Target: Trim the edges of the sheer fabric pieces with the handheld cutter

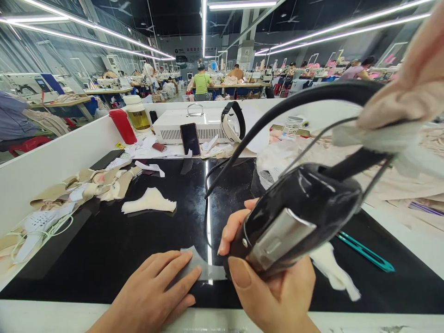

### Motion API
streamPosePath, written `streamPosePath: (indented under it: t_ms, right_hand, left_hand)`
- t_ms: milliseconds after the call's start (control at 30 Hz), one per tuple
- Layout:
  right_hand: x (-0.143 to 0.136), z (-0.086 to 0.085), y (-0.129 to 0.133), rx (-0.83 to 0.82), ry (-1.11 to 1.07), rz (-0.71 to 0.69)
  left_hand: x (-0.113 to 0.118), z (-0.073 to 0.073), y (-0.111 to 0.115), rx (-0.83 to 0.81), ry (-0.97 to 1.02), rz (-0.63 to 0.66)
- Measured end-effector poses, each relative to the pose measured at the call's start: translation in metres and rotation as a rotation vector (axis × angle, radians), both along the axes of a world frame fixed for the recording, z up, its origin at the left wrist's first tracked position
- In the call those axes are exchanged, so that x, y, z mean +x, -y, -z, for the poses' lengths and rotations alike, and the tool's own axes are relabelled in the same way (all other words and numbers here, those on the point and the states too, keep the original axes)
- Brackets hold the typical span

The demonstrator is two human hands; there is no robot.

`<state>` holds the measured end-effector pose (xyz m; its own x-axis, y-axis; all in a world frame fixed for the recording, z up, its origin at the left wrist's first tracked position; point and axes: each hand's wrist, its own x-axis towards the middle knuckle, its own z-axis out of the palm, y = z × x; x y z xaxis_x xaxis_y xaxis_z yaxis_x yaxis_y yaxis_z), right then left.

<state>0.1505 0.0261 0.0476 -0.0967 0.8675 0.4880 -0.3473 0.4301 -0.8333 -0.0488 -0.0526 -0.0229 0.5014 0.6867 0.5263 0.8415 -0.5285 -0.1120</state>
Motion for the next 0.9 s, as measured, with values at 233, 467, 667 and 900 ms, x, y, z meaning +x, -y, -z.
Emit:
streamPosePath:
  t_ms: [233, 467, 667, 900]
  right_hand:
    - [-0.001, 0.006, 0.002, 0.029, 0.022, -0.042]
    - [0.001, 0.001, -0.002, 0.004, 0.001, -0.004]
    - [-0.012, -0.001, 0.004, -0.017, -0.016, -0.053]
    - [-0.048, 0.000, 0.015, -0.043, -0.079, -0.142]
  left_hand:
    - [0.000, 0.001, 0.001, -0.007, 0.013, -0.003]
    - [-0.001, -0.002, -0.002, -0.099, 0.035, 0.027]
    - [-0.012, -0.020, 0.003, -0.313, 0.147, 0.038]
    - [-0.042, -0.018, 0.032, -0.473, 0.350, -0.228]
